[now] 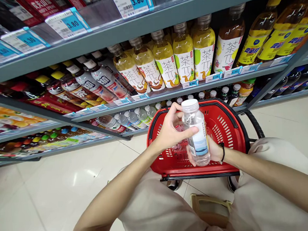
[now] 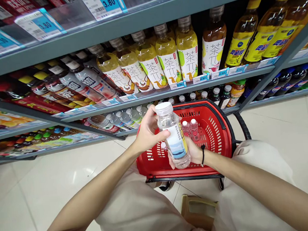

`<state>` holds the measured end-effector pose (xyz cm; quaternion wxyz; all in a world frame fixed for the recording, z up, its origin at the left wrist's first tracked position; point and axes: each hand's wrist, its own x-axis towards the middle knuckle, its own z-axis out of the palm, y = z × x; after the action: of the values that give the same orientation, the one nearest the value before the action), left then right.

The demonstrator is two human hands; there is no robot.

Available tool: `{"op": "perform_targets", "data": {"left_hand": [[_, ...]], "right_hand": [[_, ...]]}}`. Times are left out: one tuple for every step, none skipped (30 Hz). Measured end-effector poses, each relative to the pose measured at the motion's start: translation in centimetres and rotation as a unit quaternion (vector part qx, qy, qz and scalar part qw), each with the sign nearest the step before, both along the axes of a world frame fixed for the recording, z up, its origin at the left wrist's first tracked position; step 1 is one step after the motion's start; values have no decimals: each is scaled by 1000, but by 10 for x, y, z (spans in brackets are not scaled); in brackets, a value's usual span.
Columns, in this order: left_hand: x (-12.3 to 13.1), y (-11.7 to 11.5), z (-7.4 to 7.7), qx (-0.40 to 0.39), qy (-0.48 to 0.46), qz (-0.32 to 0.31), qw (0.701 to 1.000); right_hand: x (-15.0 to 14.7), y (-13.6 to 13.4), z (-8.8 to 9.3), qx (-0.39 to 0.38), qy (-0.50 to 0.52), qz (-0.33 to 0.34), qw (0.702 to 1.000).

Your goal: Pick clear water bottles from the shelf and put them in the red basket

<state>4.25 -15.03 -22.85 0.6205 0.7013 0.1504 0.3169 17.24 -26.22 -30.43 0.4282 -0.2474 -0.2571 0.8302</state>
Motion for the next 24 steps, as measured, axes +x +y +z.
{"op": "perform_targets", "data": {"left_hand": [[-1, 1, 1, 1, 3, -5, 1000], [-2, 2, 3, 5, 5, 0, 1000], [-3, 2, 4, 11, 5, 12, 1000], [-4, 3, 5, 17, 4, 30, 999], [-4, 3, 7, 22, 4, 50, 998], [-4, 3, 9, 28, 6, 71, 997], [-4, 2, 11, 37, 10, 92, 995], [-4, 2, 12, 48, 15, 112, 992], [-3, 2, 14, 61, 20, 131, 989], [-3, 2, 15, 75, 25, 147, 986], [-3, 1, 15, 89, 31, 161, 982], [-2, 1, 15, 103, 37, 172, 979], [-2, 0, 14, 118, 44, 181, 975], [-2, -1, 13, 135, 51, 187, 972], [-2, -2, 11, 153, 56, 191, 968], [-2, -2, 10, 171, 58, 192, 965], [-1, -3, 8, 187, 57, 193, 961], [-1, -3, 7, 205, 55, 196, 958], [-1, -4, 6, 223, 52, 200, 953], [-1, -4, 6, 242, 49, 207, 947], [-1, -5, 7, 262, 46, 214, 940], [-1, -5, 8, 281, 44, 221, 933], [-1, -5, 9, 296, 42, 227, 927], [-1, -6, 9, 309, 38, 231, 922]], "right_hand": [[-1, 0, 2, 0, 5, 2, 1000], [-3, 0, 4, -3, 5, -5, 1000], [-4, 0, 5, -8, 0, -24, 1000], [-6, 1, 6, -18, -10, -56, 998], [-8, 3, 7, -31, -22, -98, 994], [-9, 5, 7, -50, -34, -143, 988], [-10, 6, 7, -73, -44, -183, 979], [-11, 8, 7, -97, -53, -213, 971], [-11, 9, 7, -119, -60, -232, 964], [-12, 10, 6, -135, -67, -241, 959], [-12, 10, 6, -145, -74, -241, 957], [-13, 9, 6, -147, -78, -235, 958], [-13, 8, 5, -144, -81, -223, 961], [-14, 6, 6, -138, -82, -206, 965], [-15, 4, 6, -130, -83, -187, 970], [-16, 3, 6, -120, -83, -168, 975], [-17, 1, 7, -112, -84, -151, 979], [-17, 0, 7, -105, -86, -140, 981], [-18, -1, 8, -101, -88, -131, 982], [-17, -1, 8, -98, -91, -125, 983], [-17, -1, 9, -97, -94, -121, 984], [-16, -1, 9, -95, -97, -119, 984], [-15, 0, 9, -92, -100, -118, 984], [-15, 0, 8, -88, -102, -115, 984]]}}
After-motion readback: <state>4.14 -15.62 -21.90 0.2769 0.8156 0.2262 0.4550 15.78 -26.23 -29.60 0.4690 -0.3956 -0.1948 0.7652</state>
